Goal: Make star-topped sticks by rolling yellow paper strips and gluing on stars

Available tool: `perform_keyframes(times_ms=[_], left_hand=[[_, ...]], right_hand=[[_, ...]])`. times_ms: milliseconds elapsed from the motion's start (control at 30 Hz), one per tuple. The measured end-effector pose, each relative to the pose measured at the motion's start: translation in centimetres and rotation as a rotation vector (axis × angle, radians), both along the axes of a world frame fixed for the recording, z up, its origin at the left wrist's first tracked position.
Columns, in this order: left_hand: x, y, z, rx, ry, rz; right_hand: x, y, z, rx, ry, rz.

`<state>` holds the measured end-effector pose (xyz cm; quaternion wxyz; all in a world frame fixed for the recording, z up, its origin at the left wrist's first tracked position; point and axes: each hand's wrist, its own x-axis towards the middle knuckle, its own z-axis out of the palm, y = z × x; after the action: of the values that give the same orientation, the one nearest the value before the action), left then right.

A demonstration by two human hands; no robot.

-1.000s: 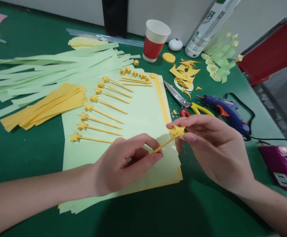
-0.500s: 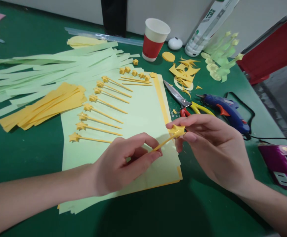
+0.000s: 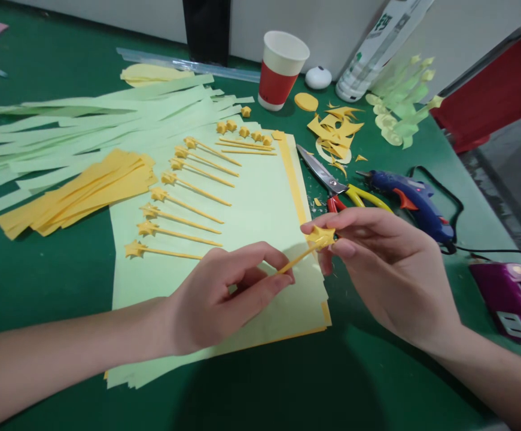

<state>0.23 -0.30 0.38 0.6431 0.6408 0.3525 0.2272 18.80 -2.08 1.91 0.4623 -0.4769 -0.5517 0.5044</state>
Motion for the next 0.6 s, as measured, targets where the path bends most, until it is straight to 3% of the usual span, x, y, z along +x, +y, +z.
perform_keyframes(times_ms=[600], left_hand=[[0.12,-0.11,-0.01,-0.084,-0.029,0.042]], right_hand=[[-0.17,0.07,0.11,-0.028,0.006,0.030]])
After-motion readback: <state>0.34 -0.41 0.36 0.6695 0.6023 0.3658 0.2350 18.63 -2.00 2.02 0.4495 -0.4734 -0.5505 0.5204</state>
